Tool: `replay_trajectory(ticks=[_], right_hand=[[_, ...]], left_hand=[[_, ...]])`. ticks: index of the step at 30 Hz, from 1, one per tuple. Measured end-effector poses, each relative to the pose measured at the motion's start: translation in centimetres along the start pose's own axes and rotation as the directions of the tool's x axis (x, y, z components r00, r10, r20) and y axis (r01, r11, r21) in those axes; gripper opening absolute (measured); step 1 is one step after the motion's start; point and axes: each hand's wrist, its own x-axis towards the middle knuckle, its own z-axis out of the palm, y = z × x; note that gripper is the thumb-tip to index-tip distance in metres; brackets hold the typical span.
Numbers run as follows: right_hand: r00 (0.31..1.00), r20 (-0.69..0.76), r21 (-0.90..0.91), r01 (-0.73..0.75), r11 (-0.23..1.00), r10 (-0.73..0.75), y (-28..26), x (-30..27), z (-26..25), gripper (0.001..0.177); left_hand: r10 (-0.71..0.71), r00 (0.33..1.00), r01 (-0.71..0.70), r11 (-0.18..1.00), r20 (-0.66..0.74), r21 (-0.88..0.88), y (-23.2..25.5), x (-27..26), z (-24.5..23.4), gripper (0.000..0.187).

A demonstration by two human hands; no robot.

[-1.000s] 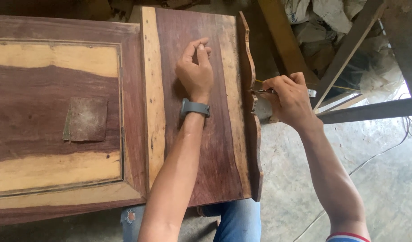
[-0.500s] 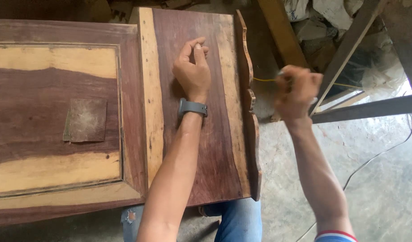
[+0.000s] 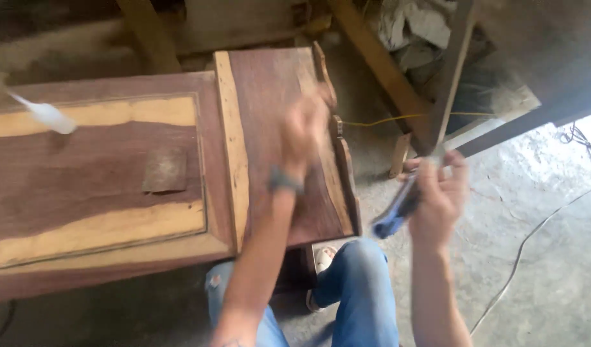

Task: The person uses a hand plane to smooth the edges of a wooden board placed on a workbench. They repeatedly push the tool along the wood's edge and occasionally wipe the surface with their hand.

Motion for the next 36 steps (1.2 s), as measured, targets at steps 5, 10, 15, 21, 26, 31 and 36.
replay_trajectory(ticks=[5,10,15,21,26,31,36], right_hand=[[0.982,-0.06,0.396,-0.142,0.907,0.18,6.7,-3.1,-0.4,0.02],[0.942,-0.15,0.562,-0.169,0.81,0.3,9.4,-2.6,4.3,0.039],[0.985,0.058,0.559,-0.166,0.812,0.162,6.7,1.6,4.0,0.067],[0.929,-0.115,0.412,-0.277,0.868,0.351,20.3,7.1,-1.3,0.065],[0.873,0.009,0.379,-0.455,0.806,0.488,17.8,5.5,0.4,0.041],[0.91,0.144,0.266,-0.413,0.871,0.388,20.5,5.4,3.1,0.026],[0.905,0.162,0.235,-0.424,0.875,0.394,18.0,4.8,4.1,0.024]], left_hand=[[-0.117,0.837,0.013,0.981,0.534,0.196,9.3,-14.4,-0.9,0.066],[0.011,0.872,-0.328,0.754,0.489,0.569,9.9,-15.1,0.5,0.081],[0.214,0.936,-0.345,0.708,0.278,0.616,0.3,-7.4,1.0,0.066],[0.089,0.985,-0.163,0.772,0.15,0.615,-11.3,6.2,-1.2,0.035],[0.107,0.98,-0.19,0.75,0.167,0.633,-10.2,10.4,0.8,0.043],[0.412,0.887,-0.382,0.405,0.208,0.83,-15.2,13.5,1.0,0.025],[0.53,0.815,-0.439,0.299,0.235,0.847,-15.5,14.2,1.2,0.022]])
